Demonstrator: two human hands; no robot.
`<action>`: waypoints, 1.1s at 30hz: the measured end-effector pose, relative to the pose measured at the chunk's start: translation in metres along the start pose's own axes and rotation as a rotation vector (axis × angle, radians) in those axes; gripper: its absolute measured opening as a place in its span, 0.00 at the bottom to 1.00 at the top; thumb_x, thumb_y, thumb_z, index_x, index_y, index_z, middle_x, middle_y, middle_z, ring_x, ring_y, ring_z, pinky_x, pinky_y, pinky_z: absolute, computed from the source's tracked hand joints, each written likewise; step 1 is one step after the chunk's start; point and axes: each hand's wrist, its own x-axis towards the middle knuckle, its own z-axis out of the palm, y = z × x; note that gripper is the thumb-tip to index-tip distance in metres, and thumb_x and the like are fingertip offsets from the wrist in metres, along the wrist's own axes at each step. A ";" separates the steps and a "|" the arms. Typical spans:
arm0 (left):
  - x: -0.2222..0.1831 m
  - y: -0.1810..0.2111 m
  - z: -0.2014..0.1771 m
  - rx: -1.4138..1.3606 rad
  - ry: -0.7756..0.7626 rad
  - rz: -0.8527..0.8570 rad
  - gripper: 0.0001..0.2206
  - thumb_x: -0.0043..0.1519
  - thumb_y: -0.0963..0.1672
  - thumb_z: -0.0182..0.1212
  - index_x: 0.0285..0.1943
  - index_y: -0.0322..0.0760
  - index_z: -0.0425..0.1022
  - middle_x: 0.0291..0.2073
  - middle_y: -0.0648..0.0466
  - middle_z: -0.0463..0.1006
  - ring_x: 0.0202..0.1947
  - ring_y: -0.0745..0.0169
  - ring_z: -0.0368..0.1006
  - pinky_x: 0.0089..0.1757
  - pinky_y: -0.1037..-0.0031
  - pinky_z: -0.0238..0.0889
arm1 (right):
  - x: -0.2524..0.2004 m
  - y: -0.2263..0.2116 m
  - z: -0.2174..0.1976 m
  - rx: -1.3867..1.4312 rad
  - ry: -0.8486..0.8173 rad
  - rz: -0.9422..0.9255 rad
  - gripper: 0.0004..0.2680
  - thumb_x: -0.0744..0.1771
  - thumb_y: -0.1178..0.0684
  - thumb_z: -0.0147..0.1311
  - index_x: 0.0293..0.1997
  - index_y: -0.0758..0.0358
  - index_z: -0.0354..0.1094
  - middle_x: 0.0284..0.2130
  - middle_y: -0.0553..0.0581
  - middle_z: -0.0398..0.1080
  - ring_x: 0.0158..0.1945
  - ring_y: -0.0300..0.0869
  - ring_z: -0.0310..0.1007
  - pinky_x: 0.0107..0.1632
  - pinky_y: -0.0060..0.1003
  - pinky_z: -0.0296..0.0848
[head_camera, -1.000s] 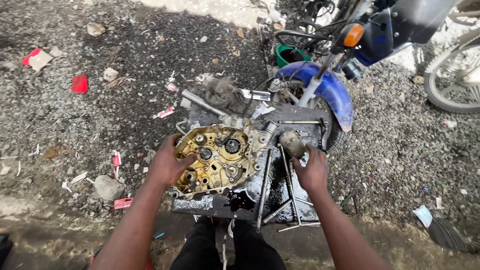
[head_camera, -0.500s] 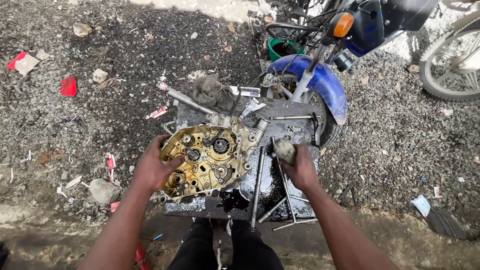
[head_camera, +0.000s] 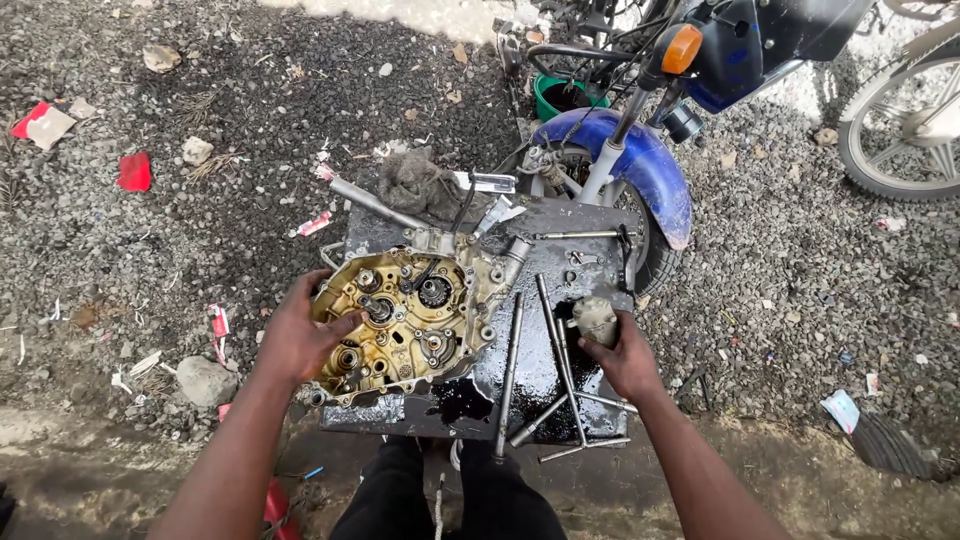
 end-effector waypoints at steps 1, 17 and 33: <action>-0.001 0.000 -0.001 0.000 0.003 -0.001 0.35 0.58 0.48 0.67 0.73 0.32 0.56 0.71 0.35 0.59 0.72 0.28 0.52 0.66 0.37 0.49 | 0.005 0.009 0.003 0.001 -0.002 -0.003 0.28 0.61 0.39 0.67 0.65 0.56 0.60 0.57 0.73 0.68 0.65 0.66 0.64 0.66 0.59 0.64; 0.008 -0.020 -0.001 -0.040 0.039 0.058 0.37 0.56 0.48 0.72 0.73 0.33 0.58 0.69 0.36 0.63 0.70 0.31 0.56 0.65 0.43 0.52 | 0.009 0.017 0.011 -0.243 0.047 -0.058 0.34 0.60 0.35 0.67 0.67 0.65 0.57 0.59 0.72 0.65 0.66 0.66 0.63 0.67 0.58 0.63; 0.022 -0.017 -0.006 -0.001 -0.029 -0.125 0.34 0.59 0.47 0.64 0.75 0.50 0.53 0.60 0.48 0.72 0.34 0.59 0.73 0.41 0.63 0.72 | 0.102 -0.028 -0.044 -0.380 0.098 0.176 0.11 0.70 0.47 0.55 0.52 0.63 0.74 0.46 0.65 0.78 0.47 0.56 0.78 0.51 0.54 0.77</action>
